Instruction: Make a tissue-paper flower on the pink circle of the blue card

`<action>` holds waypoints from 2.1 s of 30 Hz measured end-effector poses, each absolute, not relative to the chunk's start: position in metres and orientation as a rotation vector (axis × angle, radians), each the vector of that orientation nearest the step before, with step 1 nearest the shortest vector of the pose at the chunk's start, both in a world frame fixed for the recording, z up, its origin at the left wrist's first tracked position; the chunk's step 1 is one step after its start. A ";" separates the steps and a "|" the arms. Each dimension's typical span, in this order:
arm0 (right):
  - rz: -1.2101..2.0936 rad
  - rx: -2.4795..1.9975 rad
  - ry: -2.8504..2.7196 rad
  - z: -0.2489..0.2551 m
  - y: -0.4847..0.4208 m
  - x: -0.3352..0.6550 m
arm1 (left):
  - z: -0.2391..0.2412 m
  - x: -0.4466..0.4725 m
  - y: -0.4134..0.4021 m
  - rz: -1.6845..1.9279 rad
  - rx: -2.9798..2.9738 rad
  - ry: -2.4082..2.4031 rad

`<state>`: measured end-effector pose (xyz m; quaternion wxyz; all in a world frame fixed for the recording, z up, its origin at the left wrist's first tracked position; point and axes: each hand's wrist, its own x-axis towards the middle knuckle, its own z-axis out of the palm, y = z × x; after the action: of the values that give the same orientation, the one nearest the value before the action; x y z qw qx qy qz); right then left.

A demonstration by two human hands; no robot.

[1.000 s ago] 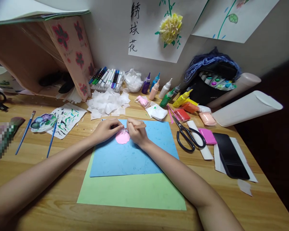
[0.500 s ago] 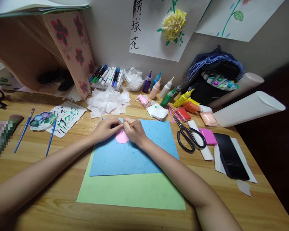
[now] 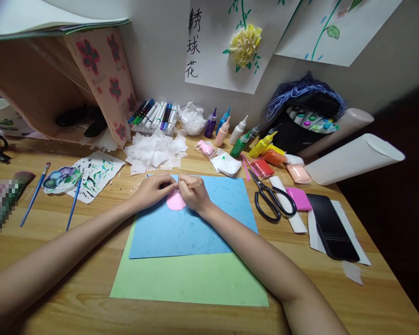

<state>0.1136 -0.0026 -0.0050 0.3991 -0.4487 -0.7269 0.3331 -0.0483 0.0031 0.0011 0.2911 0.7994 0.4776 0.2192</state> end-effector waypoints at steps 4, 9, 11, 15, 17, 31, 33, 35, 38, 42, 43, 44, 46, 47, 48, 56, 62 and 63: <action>0.768 -1.125 -1.942 -0.003 -0.003 0.110 | 0.001 -0.048 0.004 0.584 2.153 1.277; 0.740 -1.126 -1.956 -0.002 -0.007 0.109 | 0.000 -0.049 0.004 0.598 2.155 1.282; 0.741 -1.081 -1.796 -0.003 -0.007 0.113 | 0.000 -0.048 0.004 0.596 2.141 1.284; 0.772 -0.983 -1.359 -0.006 -0.003 0.122 | 0.000 -0.048 0.002 0.623 2.065 1.284; 0.855 -0.970 -1.269 -0.007 0.002 0.125 | 0.002 -0.049 0.002 0.688 2.014 1.283; 0.946 -0.909 -1.298 -0.004 0.000 0.121 | 0.016 -0.090 0.028 0.928 2.226 1.998; 0.946 -0.918 -1.297 -0.004 0.001 0.121 | 0.018 -0.093 0.031 1.018 2.189 1.987; 0.946 -0.930 -1.290 -0.004 0.001 0.121 | 0.025 -0.096 0.034 1.132 2.136 1.946; 0.935 -0.940 -1.268 -0.004 0.001 0.122 | 0.043 -0.100 0.036 1.197 2.061 1.756; 0.929 -0.962 -1.233 -0.006 0.004 0.124 | 0.072 -0.091 0.027 0.930 1.941 1.407; 0.930 -0.975 -1.222 -0.008 0.005 0.125 | 0.075 -0.084 0.021 0.844 1.899 1.300; 0.928 -0.989 -1.209 -0.009 0.007 0.126 | 0.077 -0.077 0.015 0.743 1.849 1.182; 0.915 -1.016 -1.176 -0.012 0.010 0.128 | 0.073 -0.060 0.002 0.536 1.773 0.980; 0.907 -1.024 -1.159 -0.013 0.012 0.129 | 0.067 -0.052 -0.004 0.462 1.769 0.922; 0.898 -1.026 -1.146 -0.014 0.013 0.130 | 0.060 -0.044 -0.009 0.438 1.792 0.932; 0.883 -0.964 -1.334 -0.009 0.000 0.138 | 0.018 -0.026 -0.014 0.635 2.319 1.338; 0.793 -1.094 -1.600 -0.008 -0.006 0.137 | 0.014 -0.026 -0.011 0.690 2.309 1.367; 0.787 -1.110 -1.624 -0.008 -0.006 0.136 | 0.013 -0.026 -0.010 0.700 2.297 1.362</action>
<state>0.1361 -0.0058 -0.0082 0.4896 -0.4567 -0.6684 0.3239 -0.0265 -0.0101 0.0129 0.1893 0.8171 0.4843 0.2489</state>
